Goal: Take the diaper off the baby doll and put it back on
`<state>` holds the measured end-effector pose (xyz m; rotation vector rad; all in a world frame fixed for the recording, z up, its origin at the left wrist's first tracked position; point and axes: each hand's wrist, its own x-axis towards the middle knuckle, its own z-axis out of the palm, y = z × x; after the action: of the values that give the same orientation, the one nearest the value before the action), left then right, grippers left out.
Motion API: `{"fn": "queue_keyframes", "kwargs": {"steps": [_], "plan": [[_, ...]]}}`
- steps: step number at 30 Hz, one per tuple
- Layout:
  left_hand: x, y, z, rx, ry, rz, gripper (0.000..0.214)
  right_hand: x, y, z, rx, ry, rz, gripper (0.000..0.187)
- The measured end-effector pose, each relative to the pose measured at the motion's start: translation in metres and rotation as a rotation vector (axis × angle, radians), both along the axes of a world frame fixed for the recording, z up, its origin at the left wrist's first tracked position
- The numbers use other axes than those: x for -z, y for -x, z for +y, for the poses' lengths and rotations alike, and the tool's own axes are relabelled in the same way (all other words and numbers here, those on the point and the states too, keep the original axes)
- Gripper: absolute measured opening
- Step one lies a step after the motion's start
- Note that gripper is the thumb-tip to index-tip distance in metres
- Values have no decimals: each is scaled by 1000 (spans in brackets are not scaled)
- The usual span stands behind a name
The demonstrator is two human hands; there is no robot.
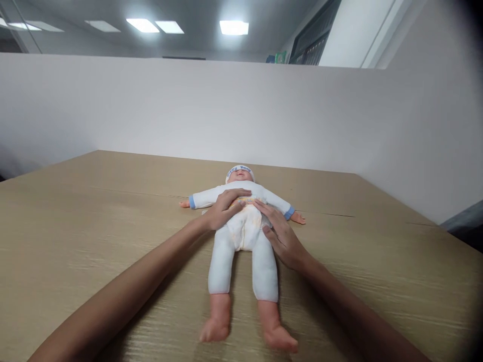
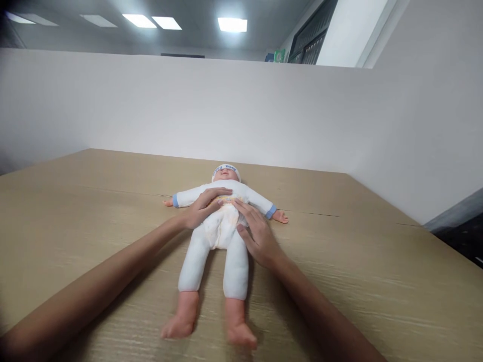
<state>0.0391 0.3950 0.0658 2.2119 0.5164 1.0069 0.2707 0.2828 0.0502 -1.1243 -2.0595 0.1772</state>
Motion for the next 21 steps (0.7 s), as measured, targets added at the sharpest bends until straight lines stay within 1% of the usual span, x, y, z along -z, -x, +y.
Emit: {"fn": "queue_keyframes", "kwargs": {"steps": [2,5,8,10,11,13,15,18,21], "plan": [[-1,6,-6,-34,12,-2,48,-3,-1,-2,15,-12,3,52],[3,34,-12,-154,-58,50,48,-16,4,-7,51,-47,0,50],[19,74,-13,-342,-149,197,40,-35,20,-7,117,-96,-10,39],[32,94,-12,-453,-149,311,35,-50,35,0,123,-102,-44,27],[37,100,-11,-490,-146,366,34,-56,43,6,103,-89,-80,23],[44,103,-9,-526,-150,457,31,-66,58,20,51,-42,-171,20],[45,100,-6,-548,-125,504,27,-72,71,35,36,15,-241,18],[40,94,-1,-567,12,535,27,-74,82,53,80,118,-264,12],[34,97,-1,-567,98,570,32,-72,87,60,124,184,-273,10]]}}
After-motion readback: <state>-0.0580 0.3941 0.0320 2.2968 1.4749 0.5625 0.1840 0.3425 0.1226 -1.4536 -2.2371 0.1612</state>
